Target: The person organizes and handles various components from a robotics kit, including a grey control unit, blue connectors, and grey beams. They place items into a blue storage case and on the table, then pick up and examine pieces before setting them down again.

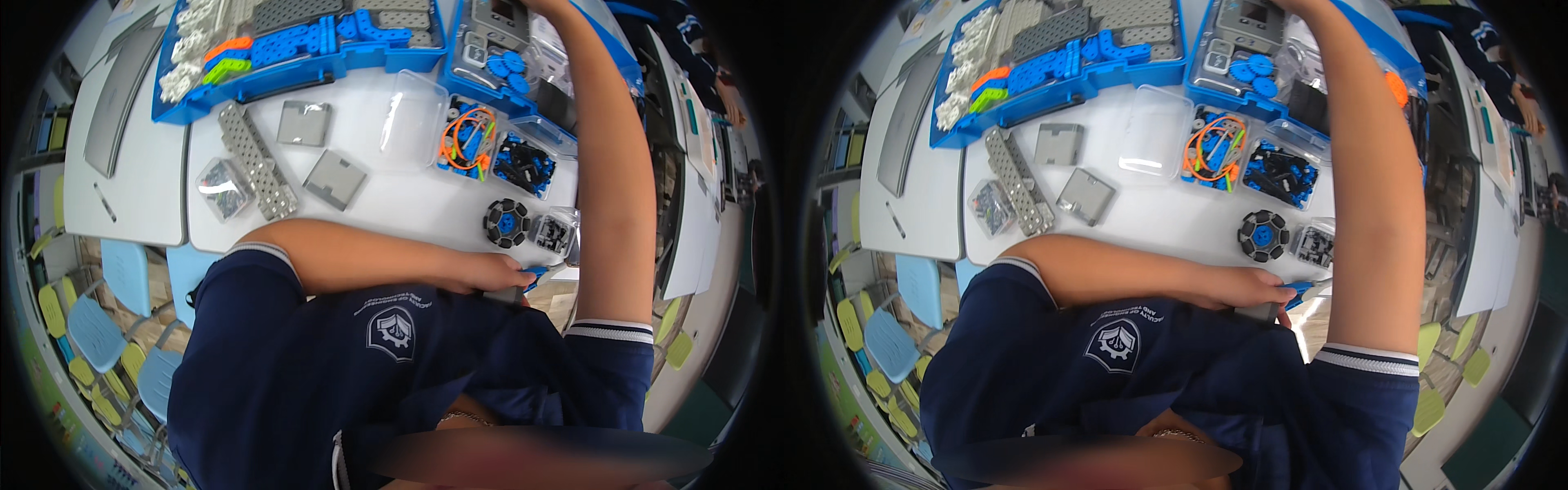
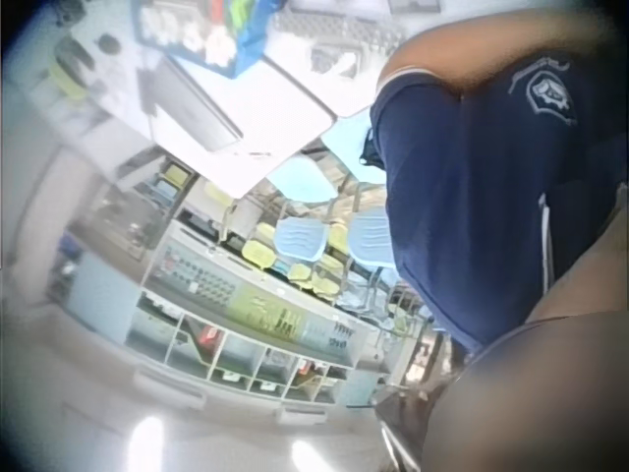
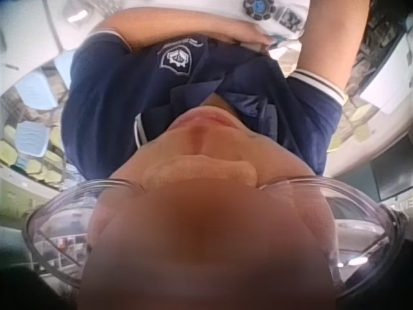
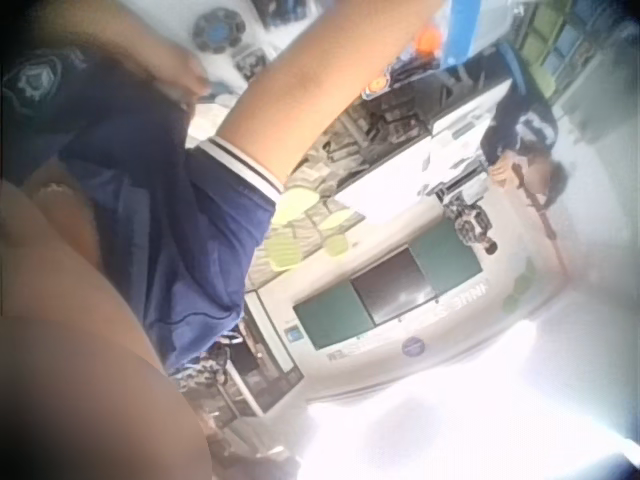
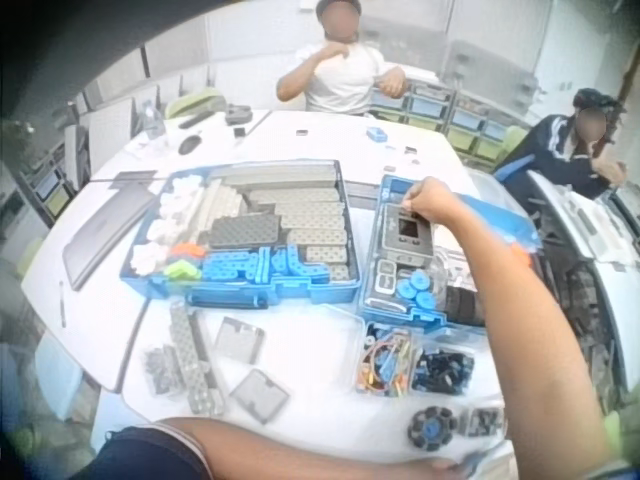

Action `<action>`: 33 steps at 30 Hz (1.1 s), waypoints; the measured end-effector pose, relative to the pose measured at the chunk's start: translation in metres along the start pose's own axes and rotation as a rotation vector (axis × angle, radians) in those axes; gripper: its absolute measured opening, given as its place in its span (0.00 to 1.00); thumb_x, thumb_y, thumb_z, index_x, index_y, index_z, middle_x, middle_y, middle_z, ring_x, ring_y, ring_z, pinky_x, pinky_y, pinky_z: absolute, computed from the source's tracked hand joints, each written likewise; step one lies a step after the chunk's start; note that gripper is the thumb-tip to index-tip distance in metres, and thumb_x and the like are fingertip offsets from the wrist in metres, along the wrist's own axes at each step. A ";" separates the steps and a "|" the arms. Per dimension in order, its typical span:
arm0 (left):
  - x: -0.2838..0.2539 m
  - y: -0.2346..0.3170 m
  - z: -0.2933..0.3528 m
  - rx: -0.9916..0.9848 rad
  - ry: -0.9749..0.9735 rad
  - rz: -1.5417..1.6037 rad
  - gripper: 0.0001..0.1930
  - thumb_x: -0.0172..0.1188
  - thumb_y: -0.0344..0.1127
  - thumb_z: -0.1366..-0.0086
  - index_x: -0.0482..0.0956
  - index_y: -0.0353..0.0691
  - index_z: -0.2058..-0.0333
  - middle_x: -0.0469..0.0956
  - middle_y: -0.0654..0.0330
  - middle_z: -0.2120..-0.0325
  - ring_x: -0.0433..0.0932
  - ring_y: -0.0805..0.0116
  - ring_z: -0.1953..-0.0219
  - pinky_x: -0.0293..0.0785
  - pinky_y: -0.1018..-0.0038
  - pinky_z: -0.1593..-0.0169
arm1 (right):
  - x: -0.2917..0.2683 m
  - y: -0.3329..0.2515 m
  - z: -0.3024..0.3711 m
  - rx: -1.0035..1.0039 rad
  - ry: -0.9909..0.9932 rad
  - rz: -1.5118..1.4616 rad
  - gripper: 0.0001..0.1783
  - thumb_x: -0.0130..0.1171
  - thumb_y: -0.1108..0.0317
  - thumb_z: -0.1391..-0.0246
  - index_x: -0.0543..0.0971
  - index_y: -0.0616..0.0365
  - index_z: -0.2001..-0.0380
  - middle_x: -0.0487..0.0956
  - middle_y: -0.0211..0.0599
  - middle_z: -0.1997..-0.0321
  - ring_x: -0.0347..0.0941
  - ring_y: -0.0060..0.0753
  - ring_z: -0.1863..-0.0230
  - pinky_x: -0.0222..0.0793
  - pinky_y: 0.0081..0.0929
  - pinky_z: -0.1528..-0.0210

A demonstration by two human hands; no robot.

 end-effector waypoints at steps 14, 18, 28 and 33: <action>0.000 -0.002 -0.002 0.013 0.038 -0.078 0.23 0.47 0.53 0.21 0.77 0.37 0.49 0.83 0.61 0.54 0.76 0.75 0.51 0.73 0.74 0.46 | -0.026 -0.048 0.024 -0.123 -0.283 0.083 0.10 0.62 0.63 0.37 0.82 0.59 0.65 0.83 0.32 0.66 0.76 0.26 0.64 0.71 0.30 0.56; 0.001 0.002 0.000 0.047 0.009 -0.069 0.23 0.47 0.54 0.21 0.75 0.38 0.49 0.83 0.59 0.52 0.77 0.75 0.51 0.73 0.74 0.47 | -0.059 -0.068 0.039 -0.069 -0.306 0.127 0.17 0.65 0.61 0.37 0.83 0.59 0.50 0.85 0.42 0.52 0.79 0.35 0.50 0.72 0.33 0.46; 0.000 0.004 0.000 0.037 0.009 -0.090 0.19 0.45 0.53 0.20 0.73 0.42 0.56 0.85 0.60 0.53 0.78 0.78 0.55 0.74 0.76 0.49 | -0.077 -0.136 0.110 -0.347 0.085 0.253 0.13 0.71 0.70 0.48 0.84 0.67 0.63 0.85 0.53 0.67 0.82 0.50 0.65 0.76 0.37 0.60; 0.002 0.004 0.000 0.044 -0.014 -0.081 0.19 0.44 0.53 0.20 0.73 0.42 0.57 0.85 0.60 0.52 0.78 0.78 0.54 0.74 0.76 0.48 | -0.057 -0.148 0.156 -0.607 0.173 0.266 0.11 0.73 0.70 0.55 0.83 0.64 0.70 0.81 0.49 0.67 0.78 0.55 0.61 0.73 0.44 0.56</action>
Point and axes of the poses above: each hand's wrist, its own z-axis away from the middle knuckle, its own x-axis out of the palm, y = z × x, the point moved 5 cm from there along -z, towards the middle knuckle
